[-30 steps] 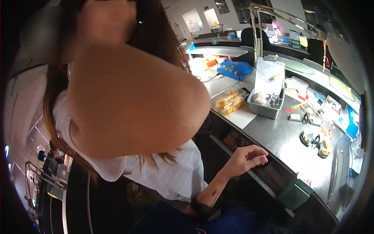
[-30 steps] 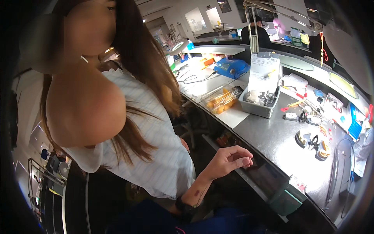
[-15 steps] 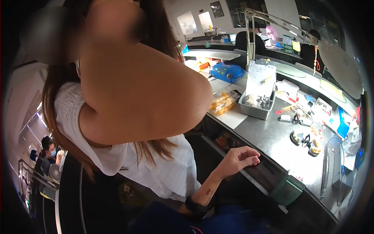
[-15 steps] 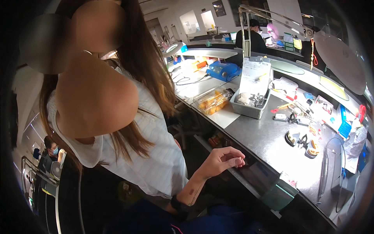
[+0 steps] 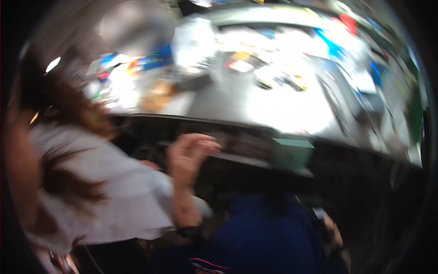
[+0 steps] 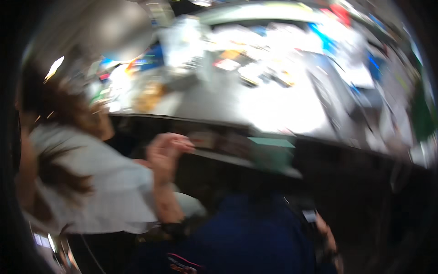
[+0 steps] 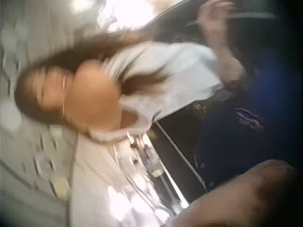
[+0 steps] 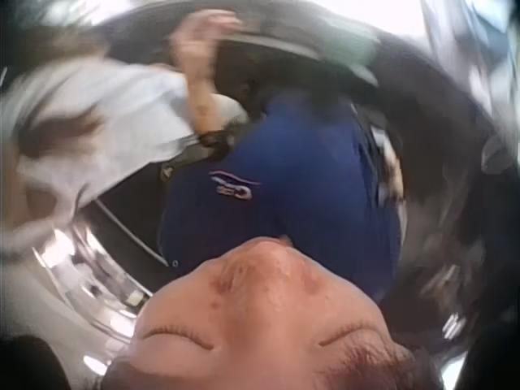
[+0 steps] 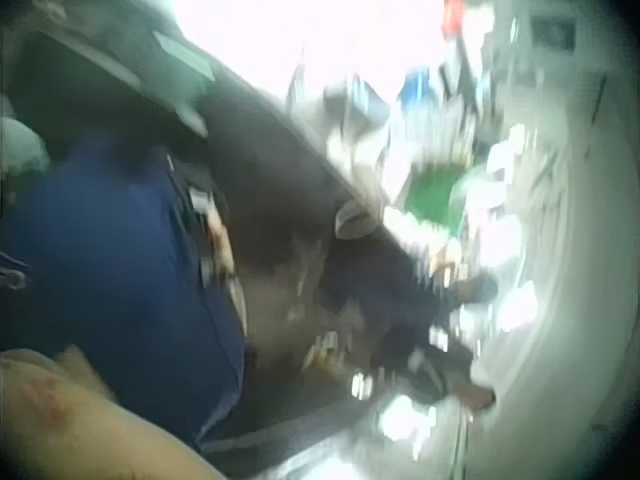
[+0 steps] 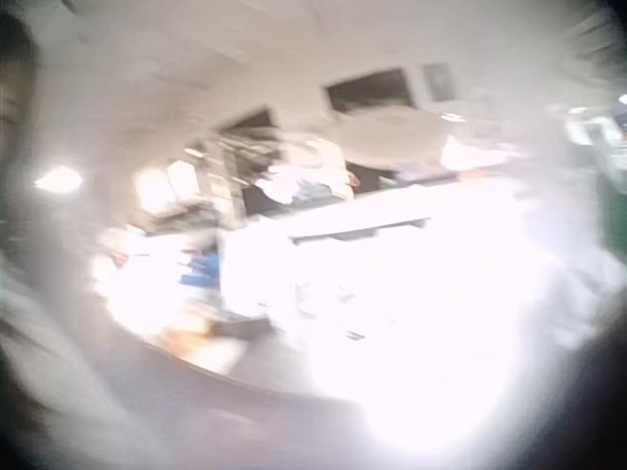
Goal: Grinding and refining a dental mold and prosthetic using a rotary tool at a workbench.
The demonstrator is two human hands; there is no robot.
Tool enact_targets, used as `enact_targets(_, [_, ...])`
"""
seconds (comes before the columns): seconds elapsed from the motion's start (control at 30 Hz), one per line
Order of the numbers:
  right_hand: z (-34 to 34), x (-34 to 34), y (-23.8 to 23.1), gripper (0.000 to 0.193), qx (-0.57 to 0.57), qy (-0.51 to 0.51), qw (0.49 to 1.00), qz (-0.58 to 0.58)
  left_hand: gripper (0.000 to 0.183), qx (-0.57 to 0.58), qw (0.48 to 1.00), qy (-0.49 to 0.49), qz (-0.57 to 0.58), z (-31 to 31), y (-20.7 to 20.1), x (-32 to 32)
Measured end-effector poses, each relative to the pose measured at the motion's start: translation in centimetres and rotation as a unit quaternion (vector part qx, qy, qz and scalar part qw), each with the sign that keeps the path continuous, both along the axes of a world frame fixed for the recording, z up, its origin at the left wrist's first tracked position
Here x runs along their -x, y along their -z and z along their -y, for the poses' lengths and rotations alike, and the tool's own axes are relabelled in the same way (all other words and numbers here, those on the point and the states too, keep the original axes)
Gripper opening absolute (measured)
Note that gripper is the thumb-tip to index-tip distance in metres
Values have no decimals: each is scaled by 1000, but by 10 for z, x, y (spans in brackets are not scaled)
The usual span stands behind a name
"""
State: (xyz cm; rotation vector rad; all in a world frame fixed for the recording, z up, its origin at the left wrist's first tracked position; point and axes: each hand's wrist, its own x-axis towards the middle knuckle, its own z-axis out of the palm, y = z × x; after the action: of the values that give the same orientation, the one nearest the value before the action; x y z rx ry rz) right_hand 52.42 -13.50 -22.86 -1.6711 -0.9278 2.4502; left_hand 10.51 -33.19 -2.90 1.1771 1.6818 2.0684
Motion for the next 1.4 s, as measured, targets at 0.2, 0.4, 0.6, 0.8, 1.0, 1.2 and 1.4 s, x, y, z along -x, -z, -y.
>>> enact_targets(0.2, [-21,-3,63,43,64,-51,994,-71,21,8,999,45,24,11,22,26])
enact_targets(0.4, [-18,-5,54,31,55,7,997,-62,25,54,996,64,8,-8,25,29])
enact_targets(0.6, [-23,-11,28,57,18,-107,993,-37,26,76,995,68,14,-2,23,25])
enact_targets(0.8, [-26,-31,91,38,100,-7,986,-136,26,75,994,76,-13,-16,19,34])
enact_targets(1.0, [-80,-30,-2,50,-203,-180,957,103,30,84,995,44,-37,-58,-13,67])
enact_targets(1.2, [-121,37,-189,27,-413,-183,886,-102,28,77,992,83,-62,-157,-46,72])
enact_targets(1.4, [-176,137,-252,26,-535,-133,828,-107,27,118,971,173,-118,-245,-71,73])
